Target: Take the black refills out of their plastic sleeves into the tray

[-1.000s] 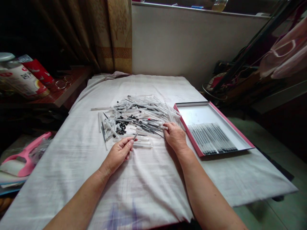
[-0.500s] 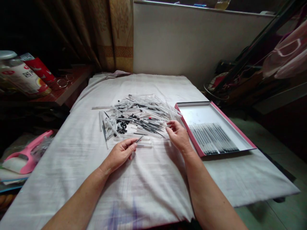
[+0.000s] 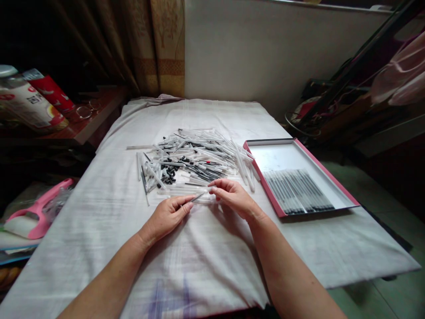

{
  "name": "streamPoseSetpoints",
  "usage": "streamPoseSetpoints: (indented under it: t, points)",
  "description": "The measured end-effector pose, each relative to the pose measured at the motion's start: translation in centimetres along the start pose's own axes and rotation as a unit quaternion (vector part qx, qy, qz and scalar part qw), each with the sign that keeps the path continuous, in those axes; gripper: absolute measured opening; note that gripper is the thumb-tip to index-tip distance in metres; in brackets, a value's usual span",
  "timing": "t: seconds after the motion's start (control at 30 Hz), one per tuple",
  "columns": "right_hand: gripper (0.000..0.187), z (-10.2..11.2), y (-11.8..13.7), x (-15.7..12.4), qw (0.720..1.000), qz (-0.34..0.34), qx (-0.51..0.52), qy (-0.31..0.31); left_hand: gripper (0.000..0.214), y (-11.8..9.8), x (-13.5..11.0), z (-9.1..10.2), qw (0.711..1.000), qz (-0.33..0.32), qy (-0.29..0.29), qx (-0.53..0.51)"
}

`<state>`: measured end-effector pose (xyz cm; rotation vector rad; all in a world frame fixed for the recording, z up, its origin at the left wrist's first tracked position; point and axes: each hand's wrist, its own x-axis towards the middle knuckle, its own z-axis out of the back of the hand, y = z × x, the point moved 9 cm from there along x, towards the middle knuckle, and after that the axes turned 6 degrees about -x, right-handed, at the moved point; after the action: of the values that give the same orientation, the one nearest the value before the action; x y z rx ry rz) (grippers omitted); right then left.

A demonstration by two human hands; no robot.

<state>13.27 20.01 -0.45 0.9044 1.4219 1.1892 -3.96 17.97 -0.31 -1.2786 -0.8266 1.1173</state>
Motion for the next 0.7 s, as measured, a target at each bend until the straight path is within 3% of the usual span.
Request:
streamPoseSetpoints:
  t: [0.27, 0.57, 0.7]
  points:
    - [0.026, -1.0, -0.5, 0.0, 0.999, -0.007, -0.014, 0.032, 0.033, -0.3, 0.2, -0.6, 0.991, -0.058, 0.045, 0.108]
    - [0.025, -1.9, -1.4, -0.4, 0.989, -0.012, -0.088, 0.118, 0.032, -0.9, -0.2, -1.3, 0.978, -0.086, 0.083, 0.171]
    - [0.023, -2.3, -1.0, -0.5, 0.985, 0.006, -0.098, 0.14, 0.03, -1.0, -0.1, -1.3, 0.967, -0.1, 0.075, 0.221]
